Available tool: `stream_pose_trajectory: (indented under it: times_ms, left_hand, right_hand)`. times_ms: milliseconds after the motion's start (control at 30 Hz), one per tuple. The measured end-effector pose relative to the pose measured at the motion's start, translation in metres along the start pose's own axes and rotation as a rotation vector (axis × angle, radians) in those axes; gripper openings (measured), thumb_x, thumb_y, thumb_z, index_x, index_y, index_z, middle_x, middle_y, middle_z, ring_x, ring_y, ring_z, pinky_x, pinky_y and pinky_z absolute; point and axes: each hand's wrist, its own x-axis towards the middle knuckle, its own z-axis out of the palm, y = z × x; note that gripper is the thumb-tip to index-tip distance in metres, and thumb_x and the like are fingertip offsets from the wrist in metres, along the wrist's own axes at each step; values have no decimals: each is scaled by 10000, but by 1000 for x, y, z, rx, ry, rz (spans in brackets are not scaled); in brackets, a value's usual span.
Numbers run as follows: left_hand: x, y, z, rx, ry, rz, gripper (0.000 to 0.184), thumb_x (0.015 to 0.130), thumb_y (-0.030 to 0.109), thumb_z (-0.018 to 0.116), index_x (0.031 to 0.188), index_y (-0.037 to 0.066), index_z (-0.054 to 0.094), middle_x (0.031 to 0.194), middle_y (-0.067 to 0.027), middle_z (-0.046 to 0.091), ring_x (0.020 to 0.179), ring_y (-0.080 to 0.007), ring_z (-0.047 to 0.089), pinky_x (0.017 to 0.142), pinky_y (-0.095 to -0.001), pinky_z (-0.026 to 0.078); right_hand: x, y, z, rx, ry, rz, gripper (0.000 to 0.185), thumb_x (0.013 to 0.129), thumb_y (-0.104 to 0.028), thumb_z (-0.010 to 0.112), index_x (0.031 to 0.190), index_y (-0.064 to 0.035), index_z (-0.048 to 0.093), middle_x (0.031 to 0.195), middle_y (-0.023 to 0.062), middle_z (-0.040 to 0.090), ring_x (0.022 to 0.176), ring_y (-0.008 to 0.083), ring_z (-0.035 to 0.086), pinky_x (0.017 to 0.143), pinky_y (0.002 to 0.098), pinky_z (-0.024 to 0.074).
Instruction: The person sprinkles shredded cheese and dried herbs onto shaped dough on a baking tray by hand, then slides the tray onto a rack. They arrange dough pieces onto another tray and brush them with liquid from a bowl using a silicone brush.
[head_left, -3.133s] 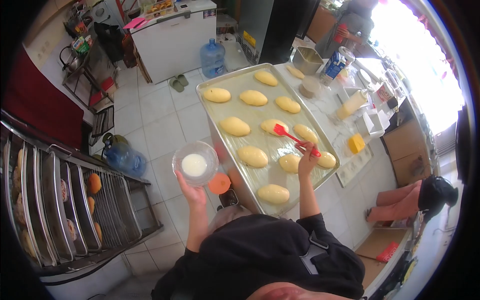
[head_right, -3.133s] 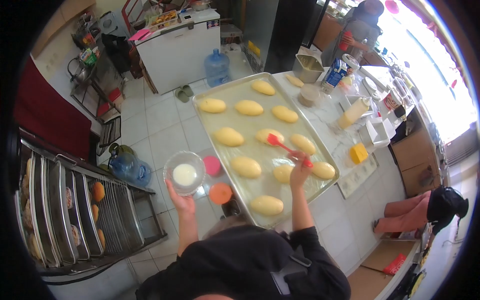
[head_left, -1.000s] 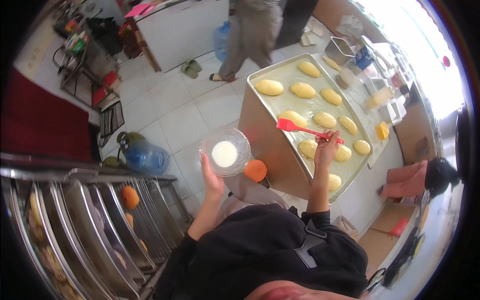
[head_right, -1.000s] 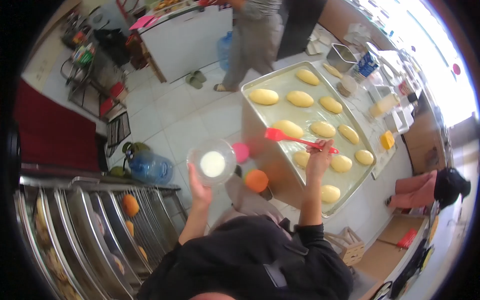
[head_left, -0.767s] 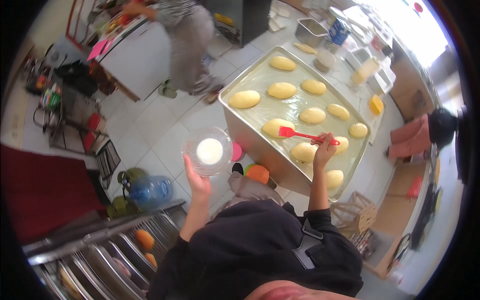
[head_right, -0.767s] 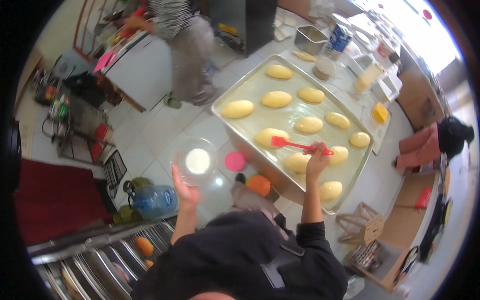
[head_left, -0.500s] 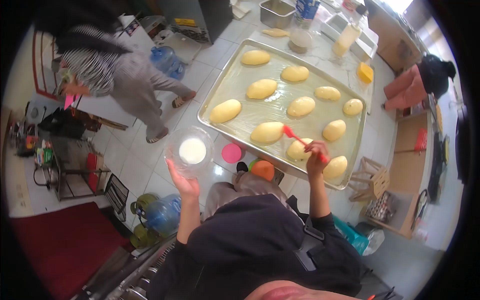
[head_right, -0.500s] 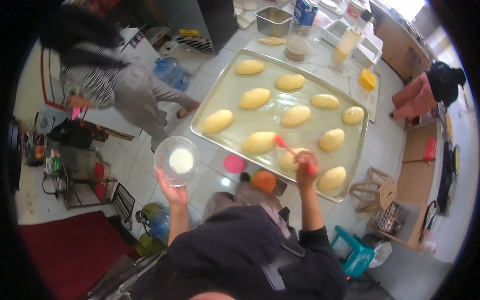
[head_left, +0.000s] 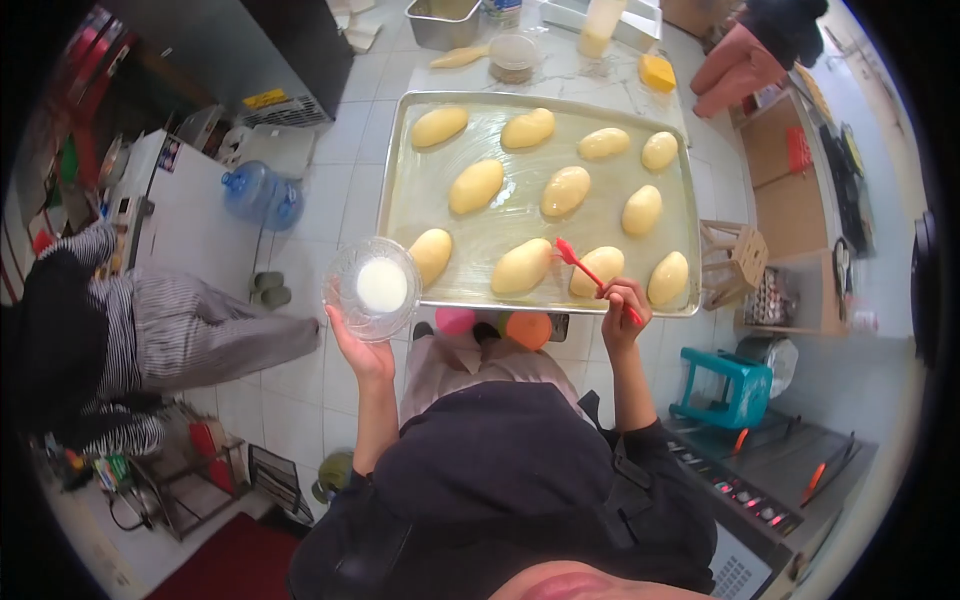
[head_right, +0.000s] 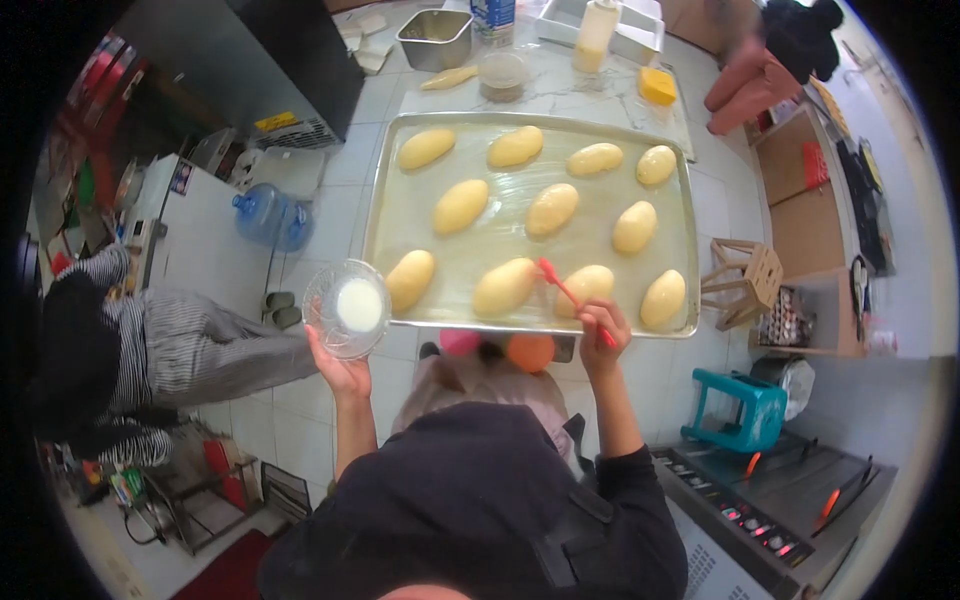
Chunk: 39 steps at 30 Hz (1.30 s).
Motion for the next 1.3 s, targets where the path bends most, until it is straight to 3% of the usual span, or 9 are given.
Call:
stream_pose_trajectory:
  times_ms: [200, 300, 533, 733, 833, 1000, 1100, 1200, 1300]
  left_hand:
    - [39, 19, -15, 72, -109, 18, 502, 913, 444, 282, 1314, 144, 315, 1325, -75, 349, 1209, -241, 359, 967, -401, 351]
    - [49, 25, -22, 48, -106, -19, 492, 916, 438, 279, 1312, 149, 318, 1323, -75, 350, 1209, -240, 358, 973, -404, 344]
    - [68, 29, -39, 60, -168, -10, 494, 912, 458, 270, 1308, 167, 318, 1316, -72, 354, 1209, -247, 357, 960, -433, 349]
    - [58, 33, -35, 4, -133, -43, 532, 921, 448, 260, 1329, 106, 268, 1326, -82, 336, 1225, -237, 331, 1000, -398, 291]
    - [54, 27, -36, -9, -133, -76, 536, 922, 447, 257, 1333, 102, 264, 1327, -82, 336, 1226, -235, 331, 999, -395, 293]
    - [43, 14, -33, 6, -182, -92, 544, 924, 442, 265, 1334, 85, 258, 1329, -81, 335, 1227, -229, 331, 998, -380, 298]
    - [36, 4, -27, 14, -234, -79, 544, 924, 448, 234, 1344, 103, 253, 1337, -76, 341, 1229, -227, 331, 1008, -386, 280]
    - [23, -2, -16, 53, -266, -82, 530, 931, 427, 230, 1346, 98, 250, 1340, -80, 339, 1240, -226, 314, 1014, -380, 269]
    - [20, -19, -18, 17, -325, -156, 535, 933, 421, 236, 1344, 78, 245, 1350, -84, 326, 1248, -220, 300, 1015, -363, 265]
  right_hand:
    - [-17, -55, 31, -50, -302, -291, 231, 777, -221, 631, 676, -26, 558, 726, 98, 580, 596, 225, 575, 495, 296, 442]
    - [-15, -81, 44, 91, -362, -237, 210, 766, -194, 635, 670, -25, 557, 704, 94, 578, 597, 219, 582, 494, 283, 443]
    - [35, -13, 31, 276, 95, 465, 325, 907, -174, 460, 636, 0, 500, 587, 27, 516, 510, 99, 510, 452, 231, 410]
    - [60, -19, 34, -15, 35, 210, 275, 896, -168, 481, 687, -2, 544, 594, 45, 516, 507, 102, 513, 447, 238, 402]
    - [55, -65, 55, -274, -327, -273, 81, 735, -100, 631, 711, -64, 563, 667, 70, 549, 541, 210, 535, 462, 299, 423]
    - [30, -106, 66, -34, -792, -514, 134, 705, -104, 668, 683, -52, 545, 719, 74, 567, 587, 218, 568, 480, 296, 432]
    - [40, -120, 54, 95, -488, -369, 209, 812, -183, 587, 688, -36, 506, 726, 95, 534, 545, 189, 562, 454, 263, 443]
    - [42, -132, 56, 532, -98, 52, 309, 902, -242, 453, 693, -14, 461, 722, 103, 484, 509, 161, 545, 458, 255, 473]
    - [40, -145, 78, 600, -101, 162, 359, 929, -252, 381, 686, 6, 439, 720, 94, 450, 492, 137, 526, 466, 254, 487]
